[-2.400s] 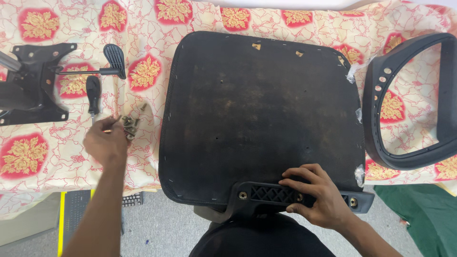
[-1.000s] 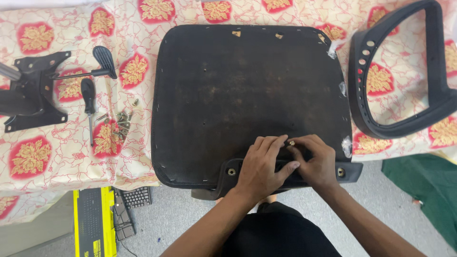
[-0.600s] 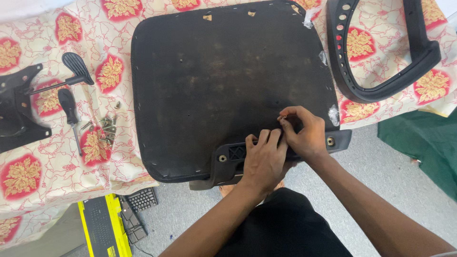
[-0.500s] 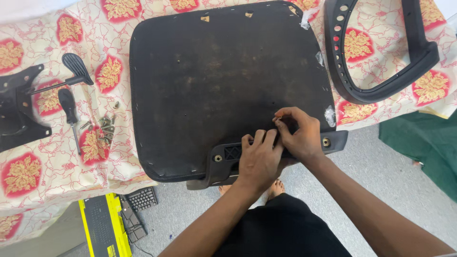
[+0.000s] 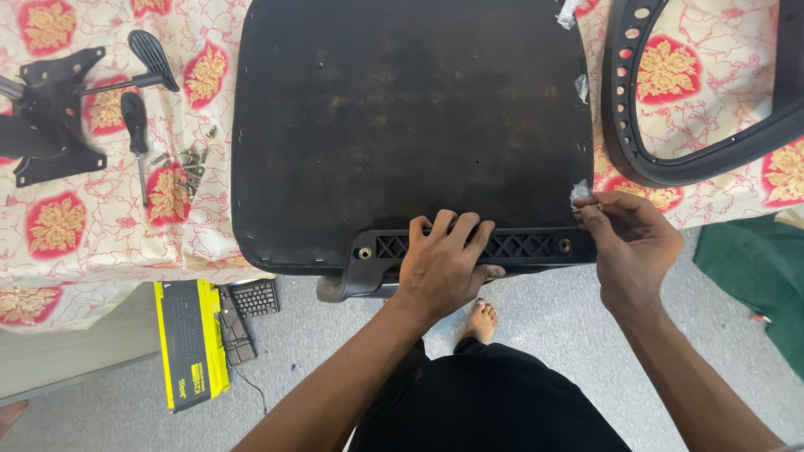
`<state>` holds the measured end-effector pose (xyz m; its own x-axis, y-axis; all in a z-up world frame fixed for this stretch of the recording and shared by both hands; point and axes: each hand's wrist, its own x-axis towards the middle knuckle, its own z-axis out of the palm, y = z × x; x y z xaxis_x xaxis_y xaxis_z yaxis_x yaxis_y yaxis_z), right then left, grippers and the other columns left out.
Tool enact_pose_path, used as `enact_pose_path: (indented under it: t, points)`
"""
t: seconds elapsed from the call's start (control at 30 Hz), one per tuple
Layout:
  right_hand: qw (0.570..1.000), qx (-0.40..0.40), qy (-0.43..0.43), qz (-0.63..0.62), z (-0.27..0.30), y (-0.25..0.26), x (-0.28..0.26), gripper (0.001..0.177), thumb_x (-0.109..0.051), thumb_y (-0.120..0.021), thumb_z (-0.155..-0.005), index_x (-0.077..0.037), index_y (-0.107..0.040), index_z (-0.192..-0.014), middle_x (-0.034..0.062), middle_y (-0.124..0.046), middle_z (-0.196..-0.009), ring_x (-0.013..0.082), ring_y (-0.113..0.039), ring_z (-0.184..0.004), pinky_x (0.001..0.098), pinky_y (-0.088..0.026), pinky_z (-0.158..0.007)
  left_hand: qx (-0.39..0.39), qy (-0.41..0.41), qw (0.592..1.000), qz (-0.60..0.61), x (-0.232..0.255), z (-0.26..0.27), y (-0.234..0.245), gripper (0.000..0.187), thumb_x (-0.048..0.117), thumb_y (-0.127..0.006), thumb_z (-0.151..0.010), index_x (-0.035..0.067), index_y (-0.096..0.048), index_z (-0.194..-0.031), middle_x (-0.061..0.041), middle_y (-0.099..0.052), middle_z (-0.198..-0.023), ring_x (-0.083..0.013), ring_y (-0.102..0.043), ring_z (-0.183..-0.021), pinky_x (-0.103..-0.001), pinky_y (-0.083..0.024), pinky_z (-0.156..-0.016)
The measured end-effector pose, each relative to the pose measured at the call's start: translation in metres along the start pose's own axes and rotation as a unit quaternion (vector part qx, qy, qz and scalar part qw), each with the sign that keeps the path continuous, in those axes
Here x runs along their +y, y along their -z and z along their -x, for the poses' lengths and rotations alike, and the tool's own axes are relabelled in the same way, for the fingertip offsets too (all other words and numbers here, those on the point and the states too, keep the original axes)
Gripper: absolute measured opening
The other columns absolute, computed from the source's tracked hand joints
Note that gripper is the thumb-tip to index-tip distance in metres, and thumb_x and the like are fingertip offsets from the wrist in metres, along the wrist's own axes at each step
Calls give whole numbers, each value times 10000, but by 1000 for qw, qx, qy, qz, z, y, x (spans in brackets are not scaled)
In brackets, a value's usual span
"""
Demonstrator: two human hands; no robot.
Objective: The person attaches a black plastic frame to the underside of a black chair seat using screws and a screwdriver. They align the frame, insert screws by hand, and then tighten them with the screwdriver.
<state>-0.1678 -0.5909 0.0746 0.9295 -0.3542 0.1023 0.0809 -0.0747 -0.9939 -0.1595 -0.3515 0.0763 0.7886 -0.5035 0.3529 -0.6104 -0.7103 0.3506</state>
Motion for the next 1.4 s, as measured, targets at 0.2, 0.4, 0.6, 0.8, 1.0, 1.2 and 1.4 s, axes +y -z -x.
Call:
enact_pose_path:
  t: [0.2,0.4,0.6,0.8,1.0,1.2,1.4]
  points:
    - [999,-34,-25,-20,-1,15,2,150,97,-688,-974,59,-689,-1119,151,-738,-1082,179,-733,-974,299,-616,-914,-4,10,1000,7,-1,-1,-2,646,555,-744,-802,52,-715,-1207,-46,-638,-1207,-230,-548,-1095,-504,-418,-933]
    - [988,-73,-8,137,20,29,-11,183,65,-747,-897,49,-731,-1079,139,-745,-1055,180,-730,-973,288,-611,-894,-20,8,1000,22,-3,1,-3,644,556,-741,-838,40,-714,-1222,-34,-641,-1206,-213,-549,-1080,-487,-425,-941]
    - [965,-86,39,247,27,30,-21,219,25,-778,-871,18,-751,-1087,136,-766,-1048,192,-763,-952,277,-634,-873,-17,-9,1000,15,-4,4,-3,646,552,-750,-816,43,-719,-1213,-21,-645,-1204,-208,-548,-1075,-490,-422,-939]
    - [961,-73,38,266,32,34,-23,211,6,-799,-863,15,-759,-1070,122,-771,-1014,179,-760,-939,276,-624,-856,-10,-3,1000,17,-1,7,-4,645,547,-763,-823,34,-718,-1213,-23,-638,-1168,-212,-546,-1053,-472,-415,-899]
    - [956,-73,66,278,35,34,-23,193,-8,-800,-871,3,-767,-1061,114,-772,-1024,173,-755,-930,273,-614,-842,-13,3,1000,14,-1,8,-5,640,551,-758,-804,45,-724,-1194,-16,-634,-1126,-219,-549,-1038,-471,-418,-904]
    - [920,-86,139,356,33,31,-28,138,-27,-810,-882,-19,-775,-1015,106,-771,-1023,170,-759,-898,252,-637,-728,3,0,1000,10,-1,9,-7,626,544,-766,-820,44,-724,-1195,-27,-642,-1152,-213,-551,-1041,-469,-413,-895]
    - [904,-111,160,380,27,20,-34,136,-35,-810,-864,-16,-780,-995,112,-777,-1004,184,-763,-827,261,-623,-675,1,6,1000,13,0,7,-6,620,536,-769,-809,49,-731,-1192,-28,-645,-1144,-220,-550,-1039,-467,-413,-899]
